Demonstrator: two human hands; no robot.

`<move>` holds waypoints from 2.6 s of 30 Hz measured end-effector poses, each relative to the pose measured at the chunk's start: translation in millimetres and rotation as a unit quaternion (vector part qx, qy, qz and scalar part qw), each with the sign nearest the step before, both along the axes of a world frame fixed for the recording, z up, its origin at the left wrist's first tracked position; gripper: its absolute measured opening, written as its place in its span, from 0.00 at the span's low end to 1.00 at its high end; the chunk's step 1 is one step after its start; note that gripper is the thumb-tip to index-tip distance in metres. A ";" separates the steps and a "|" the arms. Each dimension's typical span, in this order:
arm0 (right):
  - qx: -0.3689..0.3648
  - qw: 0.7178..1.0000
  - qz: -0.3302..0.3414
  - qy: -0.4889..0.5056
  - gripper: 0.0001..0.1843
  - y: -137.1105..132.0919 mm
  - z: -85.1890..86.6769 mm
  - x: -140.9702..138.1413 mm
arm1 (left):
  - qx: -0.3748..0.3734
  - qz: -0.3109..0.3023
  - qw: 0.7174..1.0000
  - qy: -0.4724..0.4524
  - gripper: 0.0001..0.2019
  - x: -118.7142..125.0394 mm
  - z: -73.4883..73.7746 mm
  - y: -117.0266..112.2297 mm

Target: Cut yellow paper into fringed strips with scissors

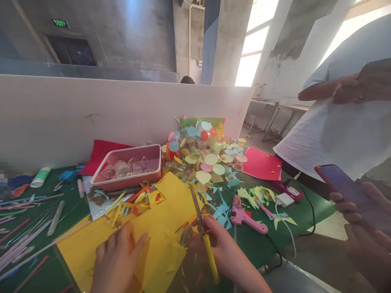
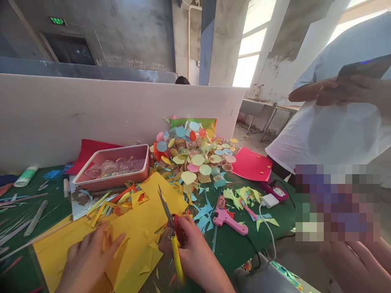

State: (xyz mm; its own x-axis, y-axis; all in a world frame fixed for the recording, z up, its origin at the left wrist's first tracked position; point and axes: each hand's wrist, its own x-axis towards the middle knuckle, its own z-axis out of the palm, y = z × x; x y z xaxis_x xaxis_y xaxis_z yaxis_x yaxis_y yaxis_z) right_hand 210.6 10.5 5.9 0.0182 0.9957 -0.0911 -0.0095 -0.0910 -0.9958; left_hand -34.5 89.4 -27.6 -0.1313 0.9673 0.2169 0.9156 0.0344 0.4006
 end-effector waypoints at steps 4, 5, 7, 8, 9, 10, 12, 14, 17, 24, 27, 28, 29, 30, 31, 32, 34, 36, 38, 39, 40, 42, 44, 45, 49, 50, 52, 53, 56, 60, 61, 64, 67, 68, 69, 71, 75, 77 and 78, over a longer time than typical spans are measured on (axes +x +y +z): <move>0.016 0.999 -0.012 -0.024 0.13 -2.8 -0.4 -4.7 | -0.073 -0.014 0.995 0.061 0.34 10.6 -11.8 -6.8; 0.028 0.999 -0.018 -0.035 0.12 -3.7 -3.1 -5.7 | -0.072 -0.011 0.996 0.052 0.33 11.4 -12.0 -7.1; 0.042 0.997 -0.025 -0.057 0.13 -6.0 -9.2 -7.1 | -0.079 -0.003 0.996 0.029 0.31 10.4 -12.4 -5.6; 0.047 0.996 -0.025 -0.067 0.14 -7.2 -11.8 -7.4 | -0.083 0.003 0.996 0.014 0.31 9.1 -12.8 -4.3; 0.050 0.995 -0.026 -0.077 0.16 -8.5 -13.9 -7.7 | -0.087 0.008 0.996 -0.003 0.30 7.7 -13.2 -3.0; 0.052 0.995 -0.027 -0.086 0.18 -9.8 -15.3 -8.0 | -0.090 0.012 0.996 -0.022 0.30 6.4 -13.2 -2.4; 0.051 0.993 -0.034 -0.100 0.18 -12.2 -16.8 -8.9 | -0.086 0.022 0.995 -0.054 0.28 5.1 -10.9 -4.4; 0.047 0.993 -0.047 -0.101 0.17 -14.3 -17.3 -10.6 | -0.066 0.034 0.995 -0.069 0.23 5.6 -4.3 -12.0; 0.032 0.996 -0.051 -0.068 0.15 -17.9 -18.1 -13.9 | -0.010 0.064 0.995 -0.080 0.15 6.9 10.6 -32.4; 0.061 0.996 -0.051 -0.047 0.16 -36.7 -26.2 -19.0 | 0.064 0.212 0.950 -0.219 0.14 1.3 28.8 -82.2; 0.055 0.998 -0.012 -0.023 0.18 -44.2 -26.8 -21.1 | 0.100 0.202 0.939 -0.261 0.15 1.4 32.8 -91.7; 0.047 0.999 0.014 -0.010 0.19 -46.1 -25.2 -21.5 | 0.106 0.202 0.936 -0.270 0.15 2.0 34.3 -93.1; 0.043 0.998 0.042 0.003 0.21 -47.7 -22.6 -21.5 | 0.106 0.205 0.932 -0.281 0.15 2.4 35.5 -93.8; 0.043 0.996 0.072 0.013 0.23 -49.1 -19.4 -21.3 | 0.110 0.210 0.925 -0.296 0.16 2.7 36.0 -94.1; 0.050 0.994 0.098 0.022 0.25 -50.4 -15.9 -20.8 | 0.113 0.216 0.917 -0.315 0.16 2.4 35.8 -94.2; 0.060 0.991 0.119 0.027 0.29 -51.4 -12.8 -20.2 | 0.118 0.221 0.907 -0.338 0.16 1.6 34.6 -93.9; 0.076 0.987 0.143 0.020 0.35 -52.7 -9.1 -18.9 | 0.129 0.229 0.884 -0.386 0.19 -1.8 30.4 -92.7; 0.066 0.989 0.136 0.003 0.37 -52.8 -10.3 -18.2 | 0.137 0.229 0.861 -0.432 0.22 -6.4 25.2 -90.6; 0.037 0.994 0.105 -0.007 0.35 -52.1 -15.1 -18.1 | 0.145 0.222 0.842 -0.470 0.24 -10.6 20.9 -87.9; 0.024 0.996 0.089 -0.004 0.34 -51.6 -17.8 -18.2 | 0.148 0.220 0.834 -0.485 0.24 -12.1 19.1 -86.5; 0.008 0.997 0.076 0.000 0.33 -50.9 -20.0 -18.3 | 0.147 0.217 0.827 -0.498 0.23 -13.1 17.6 -85.3; -0.025 0.998 0.066 -0.003 0.33 -48.2 -21.9 -18.3 | 0.144 0.213 0.815 -0.519 0.22 -13.9 14.6 -83.2; -0.047 0.996 0.053 -0.055 0.31 -41.5 -20.5 -17.5 | 0.144 0.207 0.806 -0.535 0.20 -13.5 11.6 -81.7; -0.048 0.992 0.041 -0.108 0.28 -35.9 -19.2 -16.7 | 0.146 0.205 0.803 -0.541 0.20 -13.2 10.2 -81.3; -0.031 0.947 -0.025 -0.318 0.17 1.4 -16.8 -12.8 | 0.157 0.222 0.792 -0.547 0.20 -13.7 7.6 -81.1; -0.035 0.937 -0.039 -0.344 0.16 12.4 -18.1 -12.5 | 0.160 0.228 0.789 -0.547 0.20 -14.6 7.6 -81.4; -0.039 0.919 -0.056 -0.388 0.14 32.2 -22.5 -14.2 | 0.161 0.236 0.786 -0.549 0.22 -16.6 8.0 -82.2; -0.039 0.910 -0.060 -0.408 0.14 40.0 -25.3 -16.4 | 0.159 0.236 0.784 -0.551 0.22 -17.5 8.4 -82.7; -0.035 0.890 -0.060 -0.451 0.17 52.5 -32.1 -26.7 | 0.142 0.234 0.781 -0.561 0.22 -16.8 11.6 -84.8; -0.033 0.884 -0.073 -0.460 0.18 48.0 -29.2 -36.5 | 0.114 0.232 0.769 -0.584 0.22 -9.4 22.4 -89.6; -0.026 0.889 -0.077 -0.450 0.16 44.7 -26.0 -36.3 | 0.108 0.228 0.765 -0.592 0.23 -7.7 25.7 -91.0; 0.026 0.921 -0.065 -0.383 0.12 32.8 -14.1 -29.9 | 0.097 0.214 0.773 -0.589 0.25 -5.0 34.2 -94.6; 0.085 0.961 0.000 -0.263 0.14 22.5 -4.4 -23.4 | 0.093 0.206 0.792 -0.567 0.24 -3.6 38.2 -96.5; 0.095 0.970 0.027 -0.220 0.17 19.9 -2.5 -22.8 | 0.091 0.200 0.793 -0.568 0.23 -2.8 38.5 -96.8; 0.101 0.977 0.050 -0.180 0.20 17.8 -1.1 -23.0 | 0.090 0.192 0.791 -0.574 0.23 -1.9 38.2 -97.0; 0.102 0.985 0.081 -0.116 0.24 14.2 0.1 -25.4 | 0.082 0.175 0.791 -0.581 0.22 0.3 36.4 -97.1; 0.077 0.991 0.102 -0.040 0.26 7.3 0.6 -29.0 | 0.073 0.144 0.814 -0.558 0.23 4.2 34.1 -97.0; 0.064 0.992 0.111 -0.011 0.27 3.5 1.3 -28.8 | 0.073 0.134 0.825 -0.544 0.24 6.5 36.1 -97.5; 0.060 0.991 0.116 0.003 0.27 1.6 1.9 -28.5 | 0.071 0.136 0.827 -0.540 0.24 8.0 38.0 -98.0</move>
State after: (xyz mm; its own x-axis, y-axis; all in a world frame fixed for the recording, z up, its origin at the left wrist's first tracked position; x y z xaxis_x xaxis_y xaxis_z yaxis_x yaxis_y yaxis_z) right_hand 182.1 12.1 7.8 -0.2126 0.9767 0.0278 -0.0077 0.0268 -0.9996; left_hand -26.5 -8.5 10.3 -0.5318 0.8447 -0.0603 -0.0131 0.0629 0.9979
